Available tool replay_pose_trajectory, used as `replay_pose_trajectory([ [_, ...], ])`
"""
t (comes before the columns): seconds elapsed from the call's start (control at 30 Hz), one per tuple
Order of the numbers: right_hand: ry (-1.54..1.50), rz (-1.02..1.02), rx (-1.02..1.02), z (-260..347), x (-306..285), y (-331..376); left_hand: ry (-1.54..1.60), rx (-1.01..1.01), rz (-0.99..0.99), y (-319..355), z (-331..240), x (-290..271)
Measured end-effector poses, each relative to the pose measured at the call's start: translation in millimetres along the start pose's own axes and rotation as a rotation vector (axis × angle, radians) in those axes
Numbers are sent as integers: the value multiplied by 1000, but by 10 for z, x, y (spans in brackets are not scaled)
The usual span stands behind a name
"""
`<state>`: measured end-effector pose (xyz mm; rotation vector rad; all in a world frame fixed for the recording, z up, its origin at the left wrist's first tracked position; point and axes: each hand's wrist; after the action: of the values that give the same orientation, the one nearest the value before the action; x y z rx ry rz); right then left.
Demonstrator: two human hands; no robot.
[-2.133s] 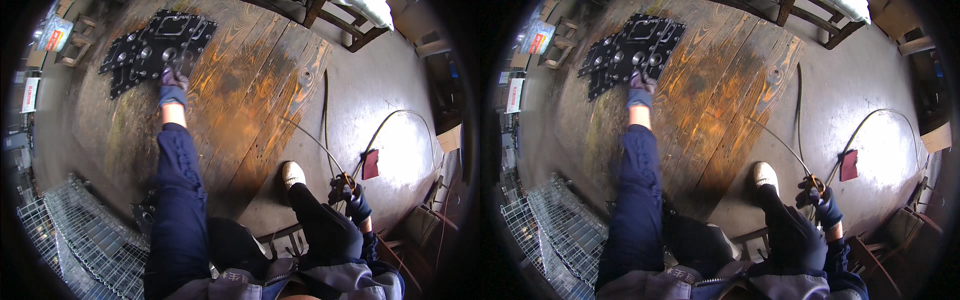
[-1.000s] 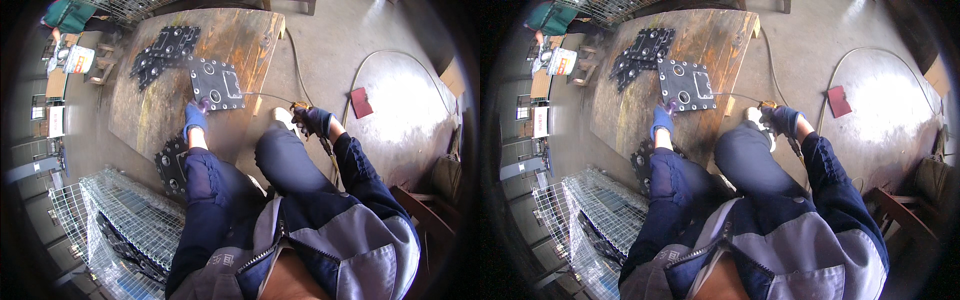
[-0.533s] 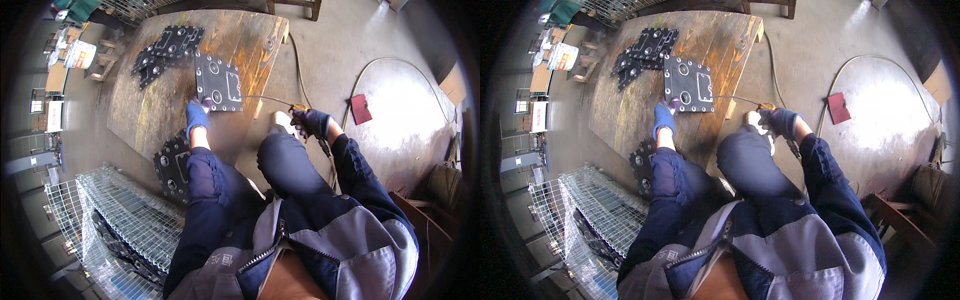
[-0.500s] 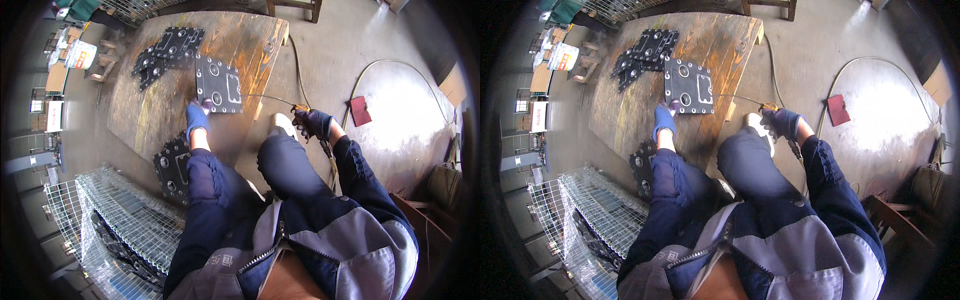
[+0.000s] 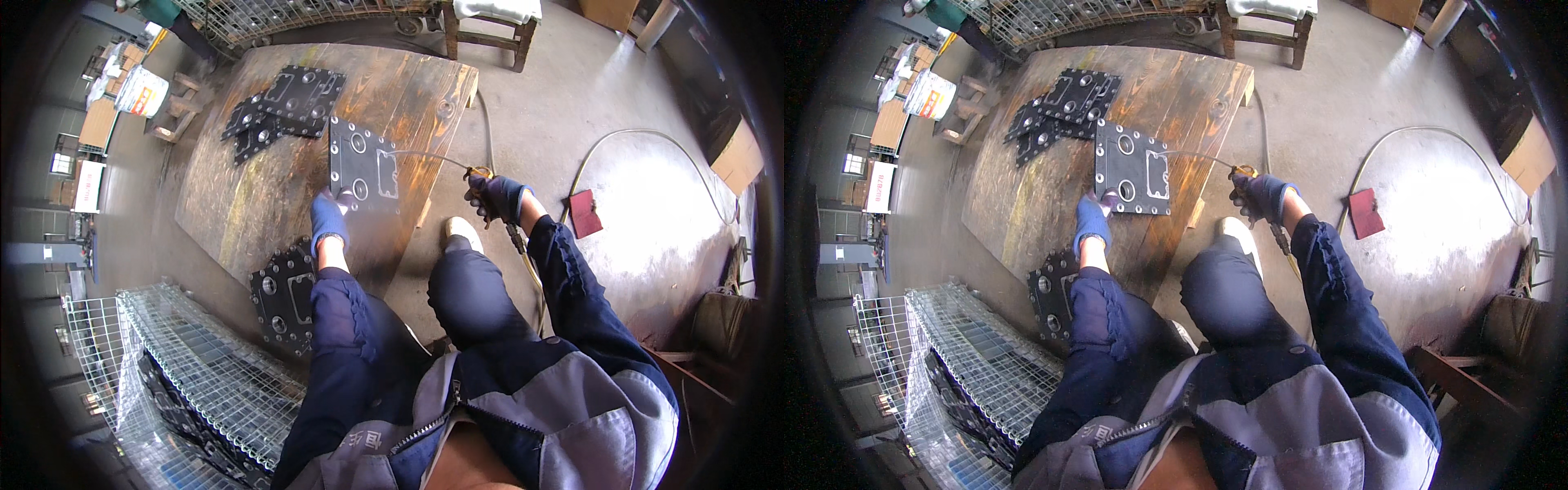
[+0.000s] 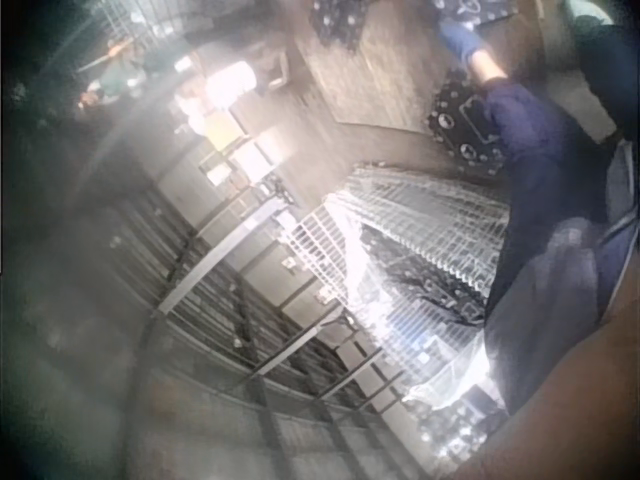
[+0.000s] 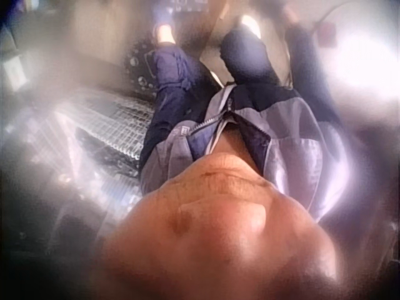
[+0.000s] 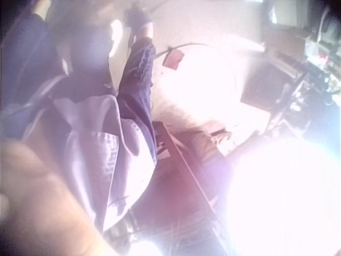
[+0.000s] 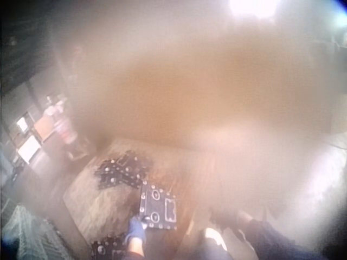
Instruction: The person cleans black metal parts on a wooden workbench using a handheld spray tool, then places them into a wire mesh basket. The person repeats this process for multiple parts, flipping them over to clean both sides before stacking them in the basket.
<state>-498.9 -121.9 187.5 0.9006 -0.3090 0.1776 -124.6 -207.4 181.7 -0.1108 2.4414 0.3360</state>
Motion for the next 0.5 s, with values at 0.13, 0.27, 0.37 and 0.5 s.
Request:
replay_pose_trajectory([
  [0.13, 65, -44, -9, 61, 93, -4, 171, -57, 41, -21, 84, -31],
  [0.27, 80, -77, -80, 158, 244, 77, 237, -62, 49, 97, -86, -31],
  [0.37, 58, -41, -69, 157, 243, 39, 299, -98, 44, 152, -159, -47],
  [0.5, 62, 59, -78, -11, -93, -161, 244, -99, 11, 38, 3, -40],
])
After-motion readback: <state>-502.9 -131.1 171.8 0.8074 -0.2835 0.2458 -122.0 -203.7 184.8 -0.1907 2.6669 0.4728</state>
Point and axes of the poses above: each hand's wrist, its own y-axis away from the middle knuckle, its own x-axis out of the palm, z = x × y, and after that the axes turned 3 degrees about -x, right-handed
